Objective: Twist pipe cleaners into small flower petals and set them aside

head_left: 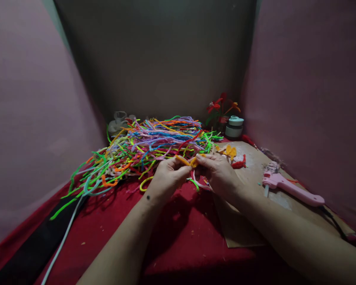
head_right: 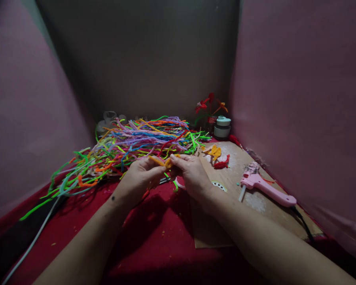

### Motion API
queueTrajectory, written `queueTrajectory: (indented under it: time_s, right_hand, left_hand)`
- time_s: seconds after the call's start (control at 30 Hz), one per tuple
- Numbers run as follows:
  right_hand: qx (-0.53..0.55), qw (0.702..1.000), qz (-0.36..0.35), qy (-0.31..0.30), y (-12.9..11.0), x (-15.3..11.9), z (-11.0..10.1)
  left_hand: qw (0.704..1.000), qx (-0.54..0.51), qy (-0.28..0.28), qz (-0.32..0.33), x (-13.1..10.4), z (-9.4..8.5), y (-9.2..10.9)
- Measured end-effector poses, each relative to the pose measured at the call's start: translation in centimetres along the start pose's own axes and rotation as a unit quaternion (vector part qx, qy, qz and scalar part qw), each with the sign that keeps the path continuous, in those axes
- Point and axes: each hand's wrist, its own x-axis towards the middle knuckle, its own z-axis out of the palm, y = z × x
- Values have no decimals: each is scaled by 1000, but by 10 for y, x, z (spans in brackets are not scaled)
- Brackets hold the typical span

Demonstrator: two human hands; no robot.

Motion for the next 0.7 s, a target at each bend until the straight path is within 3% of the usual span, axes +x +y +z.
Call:
queueTrajectory:
  time_s: [0.3, 0.53, 0.7]
  right_hand:
    - [-128, 990, -51, 18, -4, -5, 2]
    - [-280, 930, -223, 78, -8, -10, 6]
    - [-131, 986, -93, 38, -8, -8, 5]
  left_hand:
    - [999, -26, -5, -40, -3, 2, 9]
    - [992, -114, -36, -40, 0, 1, 0]
    - [989, -127, -68, -22, 0, -2, -3]
